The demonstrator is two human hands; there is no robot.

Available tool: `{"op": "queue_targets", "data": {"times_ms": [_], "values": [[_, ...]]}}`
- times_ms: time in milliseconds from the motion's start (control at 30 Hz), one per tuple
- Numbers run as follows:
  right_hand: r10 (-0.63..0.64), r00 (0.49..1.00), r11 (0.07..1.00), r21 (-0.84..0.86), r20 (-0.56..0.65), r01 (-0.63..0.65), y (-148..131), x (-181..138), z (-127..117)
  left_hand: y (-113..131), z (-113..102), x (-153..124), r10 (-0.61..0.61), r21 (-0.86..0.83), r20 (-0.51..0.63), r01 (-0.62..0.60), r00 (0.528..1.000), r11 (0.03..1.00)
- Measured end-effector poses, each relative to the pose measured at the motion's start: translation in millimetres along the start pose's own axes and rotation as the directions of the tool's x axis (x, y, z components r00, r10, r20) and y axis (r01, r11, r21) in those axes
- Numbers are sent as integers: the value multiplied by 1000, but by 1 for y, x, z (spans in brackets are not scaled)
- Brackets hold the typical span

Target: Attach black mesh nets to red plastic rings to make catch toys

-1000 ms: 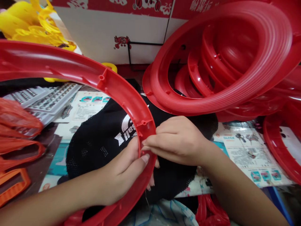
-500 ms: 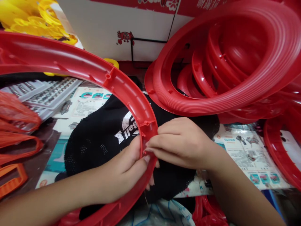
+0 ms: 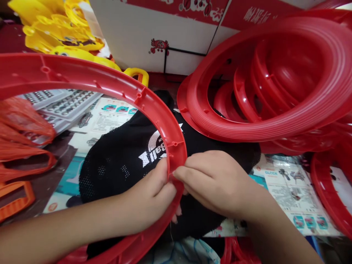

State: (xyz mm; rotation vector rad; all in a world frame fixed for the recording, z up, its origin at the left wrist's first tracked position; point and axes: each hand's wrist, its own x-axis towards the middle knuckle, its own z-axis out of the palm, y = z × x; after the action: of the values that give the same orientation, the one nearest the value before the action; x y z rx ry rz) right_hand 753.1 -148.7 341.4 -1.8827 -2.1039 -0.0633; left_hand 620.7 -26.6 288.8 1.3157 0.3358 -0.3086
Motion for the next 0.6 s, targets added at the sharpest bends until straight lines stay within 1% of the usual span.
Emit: {"op": "queue_targets", "data": {"times_ms": [133, 333, 433, 600], "values": [[-8, 1000, 1000, 6, 3, 8, -1, 1, 1, 0, 0, 0, -4, -8, -16, 4, 1000, 1000], [-1, 999, 996, 88, 40, -3, 0, 3, 5, -1, 0, 3, 0, -9, -12, 0, 1000, 1000], [62, 996, 989, 128, 59, -69, -1, 4, 5, -1, -1, 3, -8, -10, -6, 8, 1000, 1000], [192, 976, 920, 327, 106, -216, 0, 7, 1, -1, -1, 2, 16, 34, -11, -15, 1000, 999]]}}
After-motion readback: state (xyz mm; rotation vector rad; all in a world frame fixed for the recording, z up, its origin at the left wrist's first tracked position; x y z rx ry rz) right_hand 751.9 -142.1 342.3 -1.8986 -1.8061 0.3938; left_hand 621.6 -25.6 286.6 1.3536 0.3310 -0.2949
